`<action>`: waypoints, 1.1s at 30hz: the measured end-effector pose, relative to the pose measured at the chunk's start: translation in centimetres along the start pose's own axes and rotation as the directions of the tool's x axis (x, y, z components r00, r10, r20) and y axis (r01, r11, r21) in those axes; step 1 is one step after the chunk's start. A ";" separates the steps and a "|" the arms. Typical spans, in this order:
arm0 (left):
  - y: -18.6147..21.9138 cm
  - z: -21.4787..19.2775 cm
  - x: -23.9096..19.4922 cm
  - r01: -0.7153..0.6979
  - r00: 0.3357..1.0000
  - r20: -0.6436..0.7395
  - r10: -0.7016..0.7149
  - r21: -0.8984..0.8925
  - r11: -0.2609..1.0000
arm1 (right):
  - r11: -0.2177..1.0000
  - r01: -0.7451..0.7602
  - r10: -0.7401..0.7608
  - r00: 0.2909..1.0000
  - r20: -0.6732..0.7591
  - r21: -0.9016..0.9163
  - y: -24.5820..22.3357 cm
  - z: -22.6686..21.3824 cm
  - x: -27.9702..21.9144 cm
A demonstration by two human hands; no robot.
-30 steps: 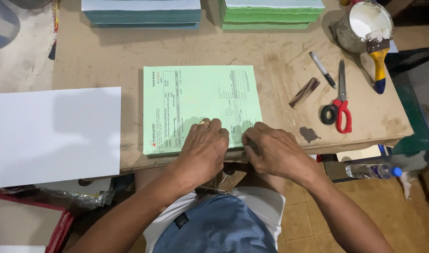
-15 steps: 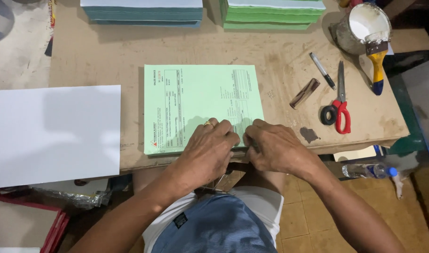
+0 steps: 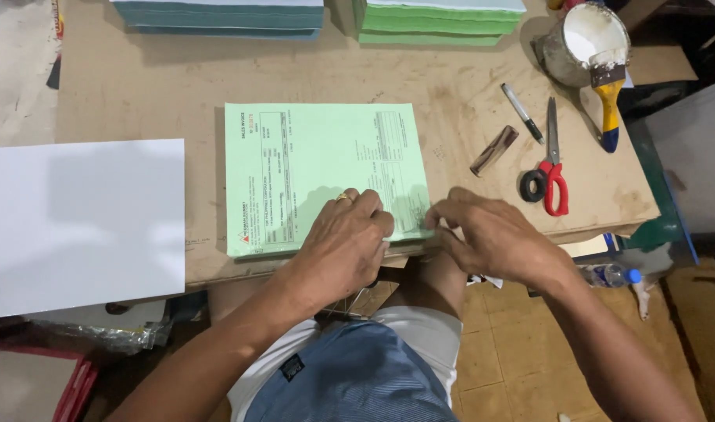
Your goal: The person sits on the floor and handles stacks of white and green paper on a wooden table. They pick up a green document, place it on the table, and then use scissors to cut the document along its edge. A dog is visible lying on the floor nearby.
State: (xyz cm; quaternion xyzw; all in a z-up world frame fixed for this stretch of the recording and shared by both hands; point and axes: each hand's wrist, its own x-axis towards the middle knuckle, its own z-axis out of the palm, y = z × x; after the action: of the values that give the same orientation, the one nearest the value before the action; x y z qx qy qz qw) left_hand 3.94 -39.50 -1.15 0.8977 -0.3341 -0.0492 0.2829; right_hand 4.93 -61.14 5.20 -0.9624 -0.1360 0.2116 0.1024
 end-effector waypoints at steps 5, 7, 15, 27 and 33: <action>0.3 1.1 1.0 0.009 1.000 0.015 -0.008 -0.051 0.999 | 0.994 0.060 -0.058 0.998 -0.023 0.091 0.5 2.0 -0.6; 0.1 1.7 1.0 -0.001 1.000 0.014 0.002 -0.030 1.000 | 0.997 0.047 -0.047 0.999 -0.002 0.067 0.5 2.1 0.0; 1.0 1.0 1.4 0.084 0.993 0.087 -0.083 -0.018 0.996 | 1.000 0.007 -0.008 0.997 0.076 0.006 0.5 2.2 0.8; 1.8 -0.7 2.1 0.150 0.949 0.276 -0.153 0.032 0.988 | 0.998 0.032 -0.036 0.995 0.088 0.053 1.0 2.6 1.4; 2.1 -0.7 1.0 0.073 0.974 0.213 -0.080 0.044 0.996 | 0.992 0.064 -0.073 0.994 0.083 0.107 1.5 2.4 2.1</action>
State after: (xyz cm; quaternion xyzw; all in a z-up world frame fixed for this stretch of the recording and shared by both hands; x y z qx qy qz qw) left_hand 3.74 -41.06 0.67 0.9043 -0.3286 -0.1508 0.2270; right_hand 6.04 -61.53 1.88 -0.9404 -0.1623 0.2563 0.1536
